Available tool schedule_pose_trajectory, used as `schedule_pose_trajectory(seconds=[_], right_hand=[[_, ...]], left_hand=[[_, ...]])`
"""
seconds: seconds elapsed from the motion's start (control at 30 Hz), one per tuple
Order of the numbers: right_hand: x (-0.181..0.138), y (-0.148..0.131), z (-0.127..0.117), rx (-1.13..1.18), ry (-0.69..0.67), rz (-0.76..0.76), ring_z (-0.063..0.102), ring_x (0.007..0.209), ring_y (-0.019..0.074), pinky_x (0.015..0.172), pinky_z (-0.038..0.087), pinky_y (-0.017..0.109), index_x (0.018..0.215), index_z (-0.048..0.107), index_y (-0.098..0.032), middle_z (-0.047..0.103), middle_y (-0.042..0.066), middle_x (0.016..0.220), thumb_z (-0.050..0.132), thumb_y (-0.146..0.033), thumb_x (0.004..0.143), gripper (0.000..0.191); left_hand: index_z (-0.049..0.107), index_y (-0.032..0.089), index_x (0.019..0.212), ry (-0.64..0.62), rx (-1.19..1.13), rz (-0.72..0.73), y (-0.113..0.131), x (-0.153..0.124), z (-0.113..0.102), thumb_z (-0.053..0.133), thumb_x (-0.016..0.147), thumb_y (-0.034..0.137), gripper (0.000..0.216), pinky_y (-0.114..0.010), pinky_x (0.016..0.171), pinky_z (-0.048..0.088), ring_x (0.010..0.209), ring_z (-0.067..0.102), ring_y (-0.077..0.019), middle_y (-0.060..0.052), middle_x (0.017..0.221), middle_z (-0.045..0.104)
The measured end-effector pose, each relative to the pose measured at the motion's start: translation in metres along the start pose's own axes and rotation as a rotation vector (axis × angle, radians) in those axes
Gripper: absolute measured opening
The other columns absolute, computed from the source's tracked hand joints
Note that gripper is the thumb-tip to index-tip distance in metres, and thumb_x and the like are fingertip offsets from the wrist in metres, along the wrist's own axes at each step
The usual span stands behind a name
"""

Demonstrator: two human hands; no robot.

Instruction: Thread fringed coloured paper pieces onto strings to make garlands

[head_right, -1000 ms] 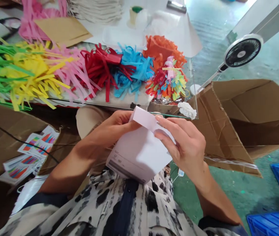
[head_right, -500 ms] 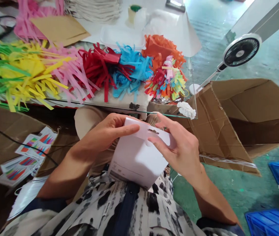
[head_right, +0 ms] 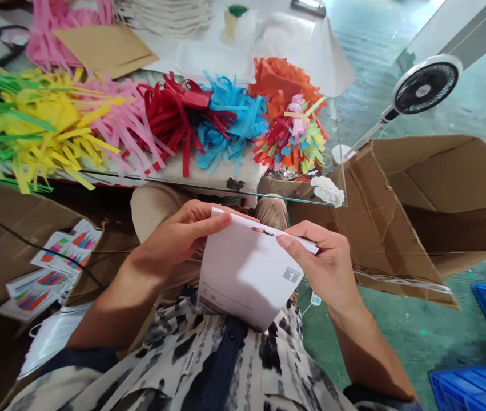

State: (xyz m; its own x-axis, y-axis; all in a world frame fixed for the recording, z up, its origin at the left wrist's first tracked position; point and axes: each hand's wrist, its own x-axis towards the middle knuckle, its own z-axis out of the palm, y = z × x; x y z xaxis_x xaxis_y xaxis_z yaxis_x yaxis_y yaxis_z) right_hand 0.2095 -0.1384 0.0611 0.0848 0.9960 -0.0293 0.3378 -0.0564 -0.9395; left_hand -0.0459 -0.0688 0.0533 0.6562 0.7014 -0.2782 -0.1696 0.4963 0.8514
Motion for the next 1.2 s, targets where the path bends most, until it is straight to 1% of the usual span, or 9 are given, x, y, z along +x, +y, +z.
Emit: schedule_pose_trajectory(seconds=[0.13,0.27,0.47,0.67,0.83,0.93,1.03,1.1,1.2], right_hand=[[0.001,-0.004,0.000,-0.035,0.021,-0.051,0.044,0.049,0.0091,0.041,0.030,0.022,0.083,0.077,-0.023,0.059,-0.004,0.062,0.081,-0.040,0.090,0.019],[0.003,-0.005,0.000,-0.091,0.049,-0.125,0.049,0.053,0.0097,0.042,0.034,0.021,0.089,0.078,-0.024,0.066,-0.003,0.070,0.080,-0.037,0.091,0.013],[0.002,-0.010,-0.004,-0.062,-0.112,-0.018,0.055,0.059,0.0116,0.048,0.038,0.022,0.093,0.081,-0.025,0.068,-0.002,0.073,0.077,-0.038,0.093,0.013],[-0.004,-0.004,-0.004,-0.020,-0.011,0.004,0.057,0.059,0.0131,0.048,0.041,0.023,0.091,0.084,-0.030,0.074,-0.001,0.075,0.084,-0.035,0.087,0.007],[-0.008,0.006,-0.005,0.040,0.041,0.058,0.057,0.059,0.0127,0.048,0.040,0.023,0.094,0.084,-0.030,0.075,-0.001,0.077,0.087,-0.034,0.085,0.011],[-0.009,0.001,-0.001,0.018,0.063,0.067,0.055,0.059,0.0118,0.048,0.038,0.022,0.095,0.084,-0.028,0.073,-0.001,0.076,0.086,-0.036,0.085,0.012],[-0.009,-0.004,0.004,-0.026,0.101,0.060,0.054,0.060,0.0114,0.049,0.038,0.022,0.095,0.084,-0.028,0.073,-0.001,0.077,0.086,-0.037,0.085,0.014],[-0.008,-0.006,0.006,-0.026,0.094,0.072,0.055,0.061,0.0115,0.050,0.039,0.022,0.094,0.084,-0.028,0.073,-0.001,0.077,0.086,-0.039,0.085,0.014],[-0.006,-0.004,0.004,0.033,0.051,0.130,0.056,0.062,0.0118,0.051,0.038,0.023,0.091,0.084,-0.026,0.073,0.000,0.076,0.086,-0.041,0.085,0.016]], left_hand=[[0.081,0.016,0.119,0.034,0.003,0.027,0.002,0.001,0.006,0.078,0.090,0.051,0.046,-0.023,0.063,0.051,0.076,0.073,-0.0181,-0.011,0.099,0.082],[0.079,0.018,0.123,0.056,0.003,0.054,0.005,0.001,0.009,0.077,0.092,0.048,0.043,-0.022,0.064,0.052,0.079,0.073,-0.0167,-0.011,0.107,0.081],[0.081,0.017,0.118,0.024,0.055,0.029,0.010,-0.004,0.013,0.075,0.094,0.043,0.036,-0.023,0.070,0.052,0.085,0.073,-0.0180,-0.010,0.107,0.082],[0.081,0.018,0.122,-0.017,-0.056,-0.007,0.002,-0.005,0.008,0.076,0.093,0.046,0.040,-0.026,0.072,0.054,0.086,0.075,-0.0205,-0.012,0.109,0.082],[0.080,0.020,0.125,-0.073,-0.094,0.003,-0.003,-0.003,0.004,0.074,0.094,0.047,0.042,-0.026,0.075,0.054,0.093,0.076,-0.0217,-0.013,0.117,0.080],[0.081,0.020,0.121,-0.002,-0.049,0.009,0.001,-0.003,0.009,0.074,0.094,0.048,0.040,-0.026,0.073,0.053,0.091,0.074,-0.0213,-0.012,0.116,0.080],[0.084,0.018,0.110,0.149,0.077,0.064,0.004,-0.002,0.013,0.074,0.092,0.054,0.041,-0.025,0.065,0.049,0.082,0.071,-0.0195,-0.009,0.099,0.081],[0.086,0.018,0.104,0.226,0.172,0.130,0.004,-0.003,0.015,0.075,0.091,0.053,0.039,-0.025,0.063,0.047,0.080,0.070,-0.0194,-0.008,0.093,0.081],[0.087,0.019,0.101,0.269,0.248,0.191,0.002,-0.003,0.014,0.075,0.092,0.051,0.036,-0.025,0.064,0.048,0.080,0.070,-0.0192,-0.008,0.094,0.082]])
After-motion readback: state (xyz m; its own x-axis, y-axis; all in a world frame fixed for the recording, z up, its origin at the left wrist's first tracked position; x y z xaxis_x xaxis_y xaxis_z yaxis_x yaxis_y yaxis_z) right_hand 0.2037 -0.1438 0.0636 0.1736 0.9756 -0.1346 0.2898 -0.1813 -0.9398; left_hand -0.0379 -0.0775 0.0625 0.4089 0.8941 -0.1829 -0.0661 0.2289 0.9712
